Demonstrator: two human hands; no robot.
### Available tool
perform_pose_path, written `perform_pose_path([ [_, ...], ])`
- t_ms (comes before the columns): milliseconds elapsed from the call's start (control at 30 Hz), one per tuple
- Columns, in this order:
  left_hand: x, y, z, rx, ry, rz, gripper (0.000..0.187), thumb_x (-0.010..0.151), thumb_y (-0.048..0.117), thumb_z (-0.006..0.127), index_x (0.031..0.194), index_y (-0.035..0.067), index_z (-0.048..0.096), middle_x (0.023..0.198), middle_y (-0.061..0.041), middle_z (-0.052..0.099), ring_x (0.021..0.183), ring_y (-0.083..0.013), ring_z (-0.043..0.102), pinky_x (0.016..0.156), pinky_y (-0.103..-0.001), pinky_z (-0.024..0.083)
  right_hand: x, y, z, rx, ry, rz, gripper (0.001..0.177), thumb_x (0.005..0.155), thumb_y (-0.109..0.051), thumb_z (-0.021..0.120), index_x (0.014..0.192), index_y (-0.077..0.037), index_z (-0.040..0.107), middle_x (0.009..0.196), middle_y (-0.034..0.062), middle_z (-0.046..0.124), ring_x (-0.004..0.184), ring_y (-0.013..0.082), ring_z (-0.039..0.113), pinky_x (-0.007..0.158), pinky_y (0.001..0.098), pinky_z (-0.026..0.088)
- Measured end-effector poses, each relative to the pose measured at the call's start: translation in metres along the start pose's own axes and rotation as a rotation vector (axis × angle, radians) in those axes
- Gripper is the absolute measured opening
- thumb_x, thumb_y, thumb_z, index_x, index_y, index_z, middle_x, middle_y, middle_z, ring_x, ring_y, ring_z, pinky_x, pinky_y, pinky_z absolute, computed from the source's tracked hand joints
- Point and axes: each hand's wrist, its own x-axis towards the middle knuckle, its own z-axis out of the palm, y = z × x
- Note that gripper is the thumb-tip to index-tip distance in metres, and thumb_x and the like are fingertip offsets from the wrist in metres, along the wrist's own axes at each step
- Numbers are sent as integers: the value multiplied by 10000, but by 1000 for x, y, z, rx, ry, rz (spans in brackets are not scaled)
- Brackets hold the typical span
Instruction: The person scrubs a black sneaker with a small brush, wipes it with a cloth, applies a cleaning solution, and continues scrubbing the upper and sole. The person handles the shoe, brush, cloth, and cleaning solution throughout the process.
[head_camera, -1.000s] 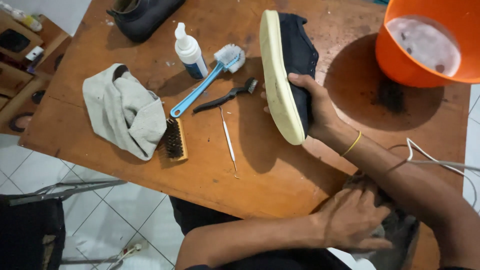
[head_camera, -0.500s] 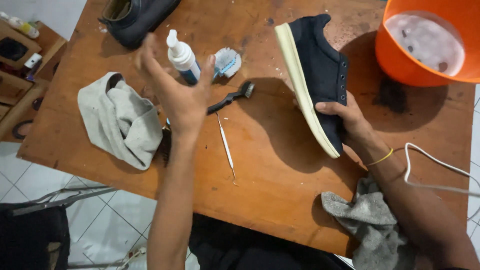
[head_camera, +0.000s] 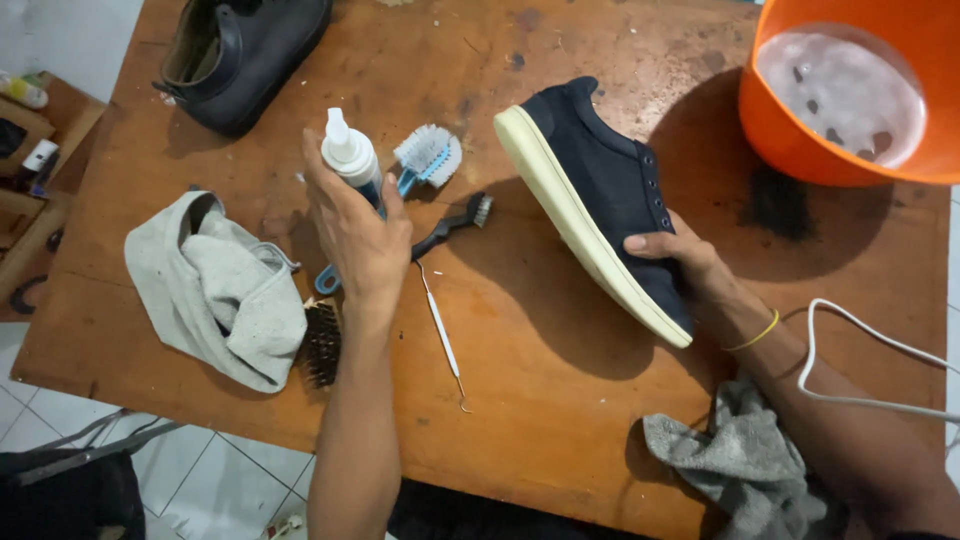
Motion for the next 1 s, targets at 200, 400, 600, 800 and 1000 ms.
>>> perform_pose_path([
  [200, 2, -28, 11, 49, 71, 68, 745, 987, 139, 729, 1533, -38, 255, 1454, -359, 477, 1301, -544, 533, 1106, -598, 425, -4, -9, 14, -147, 122, 41, 622, 715, -167, 760, 1278, -25, 538, 727, 141, 563, 600, 215, 585, 561, 349, 530],
  [400, 0, -7, 4, -48, 69, 37, 689, 974, 120, 723, 1483, -108, 318, 1391, -430, 501, 1261, -614, 535, 1074, -641, 422, -9, -14, 24, -57, 163, 51, 622, 769, -243, 734, 1339, -82, 545, 869, 155, 573, 775, 267, 634, 722, 395, 550],
  [600, -6, -9, 8, -98, 25, 144, 606, 1069, 164, 658, 1536, 80, 280, 1585, -212, 426, 1459, -449, 473, 1172, -527, 449, -15, -24, 23, -206, 51, 7, 852, 622, -172, 709, 1431, -2, 501, 1269, 137, 668, 1085, 234, 660, 949, 320, 528],
  [800, -7, -8, 7, -138, 56, 142, 570, 1078, 167, 638, 1530, 64, 307, 1565, -214, 451, 1471, -422, 464, 1207, -503, 428, -14, -18, 18, -170, 51, 17, 798, 663, -142, 698, 1428, -27, 502, 1243, 100, 670, 1023, 206, 655, 898, 306, 536],
  [1000, -6, -7, 9, -270, 150, 220, 594, 1110, 183, 631, 1576, 62, 283, 1622, -187, 409, 1548, -367, 424, 1321, -457, 360, -7, -11, 7, -145, 39, -14, 790, 672, -185, 665, 1428, -40, 488, 1203, 134, 676, 1004, 261, 671, 883, 370, 563],
])
